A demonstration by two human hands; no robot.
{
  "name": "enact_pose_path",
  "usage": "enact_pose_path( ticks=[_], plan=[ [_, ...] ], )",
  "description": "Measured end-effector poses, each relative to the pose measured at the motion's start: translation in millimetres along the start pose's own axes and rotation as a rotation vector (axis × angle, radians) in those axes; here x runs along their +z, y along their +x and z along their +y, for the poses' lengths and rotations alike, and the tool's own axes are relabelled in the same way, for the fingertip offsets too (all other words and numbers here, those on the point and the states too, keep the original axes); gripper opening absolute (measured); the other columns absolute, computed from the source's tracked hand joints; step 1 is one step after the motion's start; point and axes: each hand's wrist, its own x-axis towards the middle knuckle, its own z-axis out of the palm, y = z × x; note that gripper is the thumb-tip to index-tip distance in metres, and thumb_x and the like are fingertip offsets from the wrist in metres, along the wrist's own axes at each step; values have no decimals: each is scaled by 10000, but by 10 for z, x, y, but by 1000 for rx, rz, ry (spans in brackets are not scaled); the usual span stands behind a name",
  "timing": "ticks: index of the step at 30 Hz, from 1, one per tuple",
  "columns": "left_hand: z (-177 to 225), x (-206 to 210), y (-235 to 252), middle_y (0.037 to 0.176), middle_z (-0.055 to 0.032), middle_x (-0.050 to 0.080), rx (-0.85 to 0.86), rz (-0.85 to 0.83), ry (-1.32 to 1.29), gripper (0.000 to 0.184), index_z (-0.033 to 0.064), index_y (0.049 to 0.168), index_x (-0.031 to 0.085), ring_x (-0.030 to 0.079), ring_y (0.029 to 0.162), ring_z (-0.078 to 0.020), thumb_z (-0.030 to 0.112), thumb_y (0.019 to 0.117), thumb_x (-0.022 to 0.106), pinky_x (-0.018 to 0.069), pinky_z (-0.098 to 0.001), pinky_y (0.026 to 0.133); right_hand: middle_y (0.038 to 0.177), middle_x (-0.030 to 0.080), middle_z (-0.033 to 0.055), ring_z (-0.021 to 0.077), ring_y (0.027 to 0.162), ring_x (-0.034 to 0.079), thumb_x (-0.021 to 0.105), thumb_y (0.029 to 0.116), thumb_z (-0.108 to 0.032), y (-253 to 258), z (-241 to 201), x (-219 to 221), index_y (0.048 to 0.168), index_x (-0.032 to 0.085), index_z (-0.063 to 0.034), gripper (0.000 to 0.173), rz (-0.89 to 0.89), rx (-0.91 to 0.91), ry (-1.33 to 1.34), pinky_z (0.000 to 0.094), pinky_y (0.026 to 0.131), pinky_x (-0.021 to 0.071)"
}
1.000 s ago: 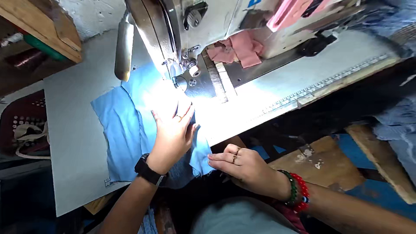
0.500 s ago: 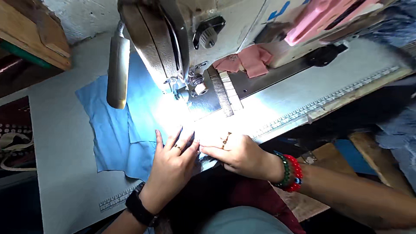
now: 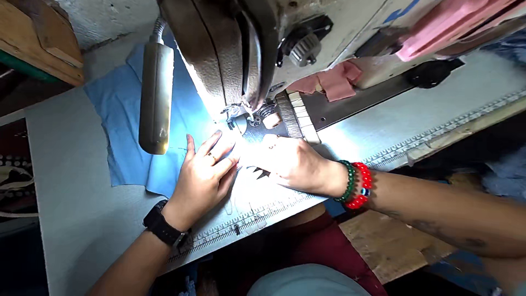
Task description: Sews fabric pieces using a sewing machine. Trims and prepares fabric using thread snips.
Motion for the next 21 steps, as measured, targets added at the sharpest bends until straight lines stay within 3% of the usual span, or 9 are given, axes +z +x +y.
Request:
enact_pose_path(
  ticks=[4, 6, 8, 10, 14, 18, 21],
  plan=[
    [-173, -36, 128, 1353, -77, 679, 7, 7, -7, 260, 151, 1124, 790, 513, 1404, -330, 249, 1003, 581, 251, -752, 1144, 824, 717, 62, 235, 765, 667, 610, 877, -49, 157, 109, 30, 962, 769, -99, 187, 22, 35, -11, 352, 608, 514],
    [-248, -61, 190, 1338, -85, 682, 2, 1, -6, 273, 147, 1147, 784, 545, 1369, -322, 262, 1010, 577, 280, -742, 1133, 989, 778, 55, 269, 934, 715, 596, 902, -57, 221, 141, 16, 1020, 796, -127, 242, -8, 86, -39, 373, 711, 561],
    [-317, -85, 244, 1300, -91, 694, -6, -3, -10, 279, 145, 1160, 781, 571, 1334, -314, 266, 1011, 579, 292, -727, 1130, 1017, 781, 77, 327, 1025, 724, 608, 883, -62, 258, 181, 24, 1042, 804, -142, 265, -35, 135, -35, 433, 750, 582],
    [-368, -106, 292, 1224, -105, 723, -6, 24, -22, 264, 132, 1136, 789, 586, 1311, -332, 249, 1001, 595, 302, -710, 1129, 994, 765, 77, 313, 986, 716, 646, 895, -88, 279, 235, 55, 1046, 806, -170, 234, -51, 186, -37, 437, 716, 573],
    [-436, -141, 349, 1164, -117, 736, 27, 69, -22, 225, 100, 1055, 799, 565, 1327, -345, 225, 990, 624, 333, -641, 1129, 1223, 725, 33, 270, 1062, 690, 663, 934, -116, 326, 268, 20, 1154, 780, -239, 277, -167, 297, -70, 437, 770, 564],
    [-443, -150, 361, 1186, -135, 731, 41, 82, -26, 233, 83, 1056, 800, 554, 1332, -368, 222, 988, 626, 377, -572, 1113, 1234, 737, 2, 256, 1063, 691, 624, 947, -97, 254, 304, 31, 1115, 790, -186, 252, -93, 240, -76, 411, 800, 565],
    [-462, -155, 338, 1196, -138, 722, 52, 65, -14, 242, 72, 1064, 793, 539, 1341, -363, 223, 1001, 615, 391, -498, 1138, 1273, 722, -14, 264, 1083, 679, 635, 927, -58, 255, 289, 34, 1146, 782, -192, 295, -132, 268, -96, 428, 790, 554]
  ],
)
